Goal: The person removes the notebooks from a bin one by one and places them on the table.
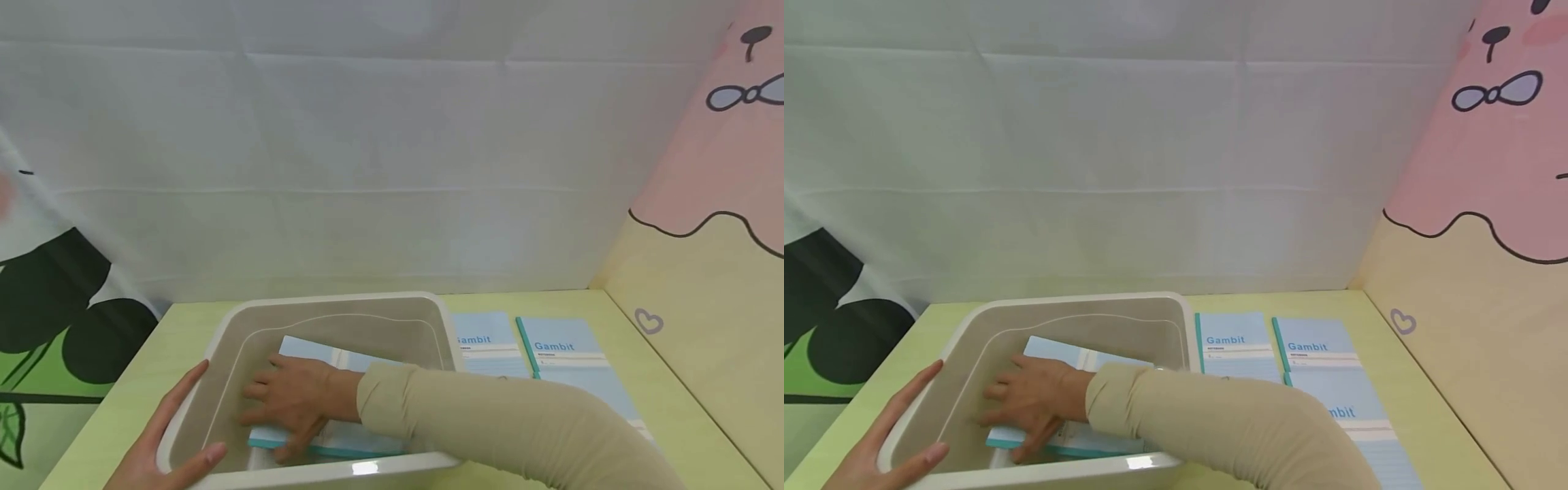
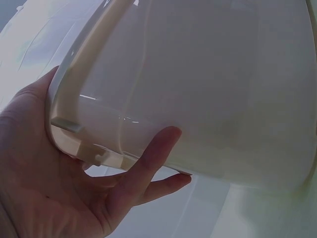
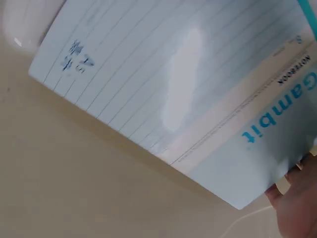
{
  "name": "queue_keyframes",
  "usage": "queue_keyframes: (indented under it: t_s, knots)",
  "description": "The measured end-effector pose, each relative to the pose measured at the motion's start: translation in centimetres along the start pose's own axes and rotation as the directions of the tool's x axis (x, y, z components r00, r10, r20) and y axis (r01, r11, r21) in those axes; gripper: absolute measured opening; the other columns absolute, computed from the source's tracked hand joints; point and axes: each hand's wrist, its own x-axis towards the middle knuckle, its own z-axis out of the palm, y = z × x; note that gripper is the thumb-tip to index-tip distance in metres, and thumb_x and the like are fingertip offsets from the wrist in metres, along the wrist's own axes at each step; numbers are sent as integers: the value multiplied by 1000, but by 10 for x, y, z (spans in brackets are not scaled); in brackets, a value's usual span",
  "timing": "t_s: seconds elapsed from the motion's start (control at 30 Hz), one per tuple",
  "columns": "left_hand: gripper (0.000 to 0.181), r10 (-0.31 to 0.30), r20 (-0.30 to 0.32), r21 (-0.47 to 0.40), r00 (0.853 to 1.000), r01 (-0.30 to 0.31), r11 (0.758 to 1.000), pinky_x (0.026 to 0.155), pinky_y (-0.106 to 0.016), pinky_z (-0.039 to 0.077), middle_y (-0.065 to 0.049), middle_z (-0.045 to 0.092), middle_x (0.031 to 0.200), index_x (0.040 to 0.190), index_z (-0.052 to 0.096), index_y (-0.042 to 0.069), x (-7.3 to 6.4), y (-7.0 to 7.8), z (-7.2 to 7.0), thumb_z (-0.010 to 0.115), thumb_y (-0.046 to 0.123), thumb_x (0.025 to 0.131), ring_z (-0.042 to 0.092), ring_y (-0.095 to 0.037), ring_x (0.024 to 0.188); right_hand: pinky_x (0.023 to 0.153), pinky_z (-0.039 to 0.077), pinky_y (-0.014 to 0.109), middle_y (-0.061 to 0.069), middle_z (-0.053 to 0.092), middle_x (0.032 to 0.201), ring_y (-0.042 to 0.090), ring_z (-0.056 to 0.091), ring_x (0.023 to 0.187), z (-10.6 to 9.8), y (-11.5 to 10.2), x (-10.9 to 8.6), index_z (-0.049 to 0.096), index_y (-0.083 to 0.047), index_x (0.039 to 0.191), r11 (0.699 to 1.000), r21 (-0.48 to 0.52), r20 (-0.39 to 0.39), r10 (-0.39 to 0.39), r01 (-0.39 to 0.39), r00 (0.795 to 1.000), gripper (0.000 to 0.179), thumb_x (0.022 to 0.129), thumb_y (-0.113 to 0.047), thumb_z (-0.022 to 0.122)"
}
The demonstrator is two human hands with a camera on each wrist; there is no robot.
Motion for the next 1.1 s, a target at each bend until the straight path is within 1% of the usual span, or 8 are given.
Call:
queue_keyframes:
  t_s: [0.13, 0.27, 0.4, 0.53, 0.67, 0.83, 0.9, 1.1]
  knots:
    - [93, 36, -4, -34, 999, -36, 999, 71, -31, 59, 34, 45, 120, 164, 3, 51, 1, -4, 1, 66, 24, 100, 62, 0, 94, 115, 31, 29, -20, 46, 146, 0, 43, 138, -3, 5, -2, 21, -52, 159, 999, -2, -48, 33, -33, 998, 80, 89, -92, 24]
    - [94, 50, -8, -39, 999, -50, 998, 70, -31, 60, 33, 45, 120, 164, 3, 49, 1, -5, 1, 66, 22, 100, 63, -1, 94, 110, 36, 29, -17, 53, 137, 2, 50, 130, -5, 11, -4, 31, -49, 155, 997, -4, -123, 76, -77, 989, 80, 88, -93, 24]
    - [94, 25, 1, -35, 1000, -25, 999, 71, -31, 60, 24, 45, 125, 164, 2, 51, 1, -4, 0, 66, 25, 100, 63, -3, 95, 115, 36, 33, -15, 54, 142, 4, 52, 133, -12, 18, -7, 31, -46, 156, 988, 6, -151, 152, -153, 977, 77, 92, -87, 26]
    - [93, 9, 12, -44, 1000, -8, 999, 71, -32, 60, 25, 43, 126, 163, 1, 52, 1, -3, 0, 65, 26, 101, 62, -3, 96, 115, 36, 36, -15, 56, 142, 6, 53, 134, -19, 27, -11, 37, -44, 153, 965, 86, -174, 258, -247, 950, 72, 93, -83, 30]
    - [94, 10, 9, -24, 1000, -9, 1000, 71, -32, 60, 25, 43, 126, 164, 2, 51, 1, -2, 0, 66, 26, 100, 61, -3, 97, 105, 40, 35, -15, 61, 127, 7, 56, 117, -22, 43, -19, 48, -41, 142, 913, 207, -233, 394, -351, 889, 63, 93, -79, 38]
    - [93, -16, 17, 5, 1000, 16, 1000, 71, -32, 59, -4, 42, 142, 163, -1, 52, 0, 3, -2, 65, 31, 101, 60, -8, 99, 89, 36, 33, -12, 54, 97, 8, 47, 89, -26, 63, -30, 55, -36, 124, 838, 321, -293, 532, -442, 795, 50, 91, -72, 44]
    - [92, -35, 28, -1, 999, 35, 999, 72, -32, 60, -13, 39, 146, 162, -3, 54, -1, 5, -2, 64, 33, 102, 60, -11, 100, 90, 36, 35, -11, 53, 95, 9, 47, 88, -27, 70, -34, 55, -35, 121, 808, 364, -298, 573, -464, 764, 49, 91, -71, 45]
    - [92, -83, 52, -53, 995, 86, 995, 74, -36, 62, -19, 41, 146, 161, -3, 57, -3, 12, -3, 63, 35, 102, 61, -16, 102, 92, 38, 39, -9, 54, 95, 11, 51, 91, -34, 88, -47, 56, -34, 123, 721, 466, -281, 670, -513, 687, 47, 92, -68, 47]
